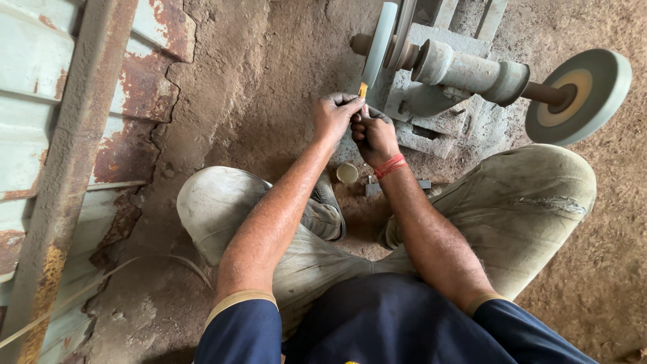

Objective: The person sits on the ground and uses a bench grinder to sharpen a small yellow-handled tool. They repeatedly press the tool's edge against the spinning grinding wheel, rotating and repositioning it to grind different sides.

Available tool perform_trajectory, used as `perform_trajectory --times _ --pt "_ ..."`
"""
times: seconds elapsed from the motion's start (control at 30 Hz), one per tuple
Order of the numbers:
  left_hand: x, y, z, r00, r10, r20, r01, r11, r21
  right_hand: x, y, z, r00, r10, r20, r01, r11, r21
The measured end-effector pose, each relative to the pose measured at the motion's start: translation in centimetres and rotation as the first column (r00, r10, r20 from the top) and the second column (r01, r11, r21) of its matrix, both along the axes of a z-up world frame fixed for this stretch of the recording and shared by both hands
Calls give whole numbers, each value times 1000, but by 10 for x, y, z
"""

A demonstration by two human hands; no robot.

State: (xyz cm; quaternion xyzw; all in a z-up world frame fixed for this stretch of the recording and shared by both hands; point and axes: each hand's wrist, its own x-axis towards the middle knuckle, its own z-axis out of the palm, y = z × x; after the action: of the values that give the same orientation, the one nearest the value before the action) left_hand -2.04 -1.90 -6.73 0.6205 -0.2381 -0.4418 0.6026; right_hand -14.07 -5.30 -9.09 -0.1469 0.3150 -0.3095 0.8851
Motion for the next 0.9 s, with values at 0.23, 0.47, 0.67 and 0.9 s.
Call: perform_trajectory --times 0.23,0.47,0.67,0.9 --pt "2 3 16 994 1 113 -3 1000 23 4 0 -1 999 26 -24 -28 997 -66" --pt "-1 29 94 790 -98 605 70 995 70 9 19 28 997 -49 -64 16 902 -431" --pt "-4 59 157 684 -43 729 126 990 -60 7 40 85 969 -217 -115 32 575 -818" --pt "-3 81 189 603 58 795 260 929 -264 3 58 141 873 -484 -67 -26 92 -995"
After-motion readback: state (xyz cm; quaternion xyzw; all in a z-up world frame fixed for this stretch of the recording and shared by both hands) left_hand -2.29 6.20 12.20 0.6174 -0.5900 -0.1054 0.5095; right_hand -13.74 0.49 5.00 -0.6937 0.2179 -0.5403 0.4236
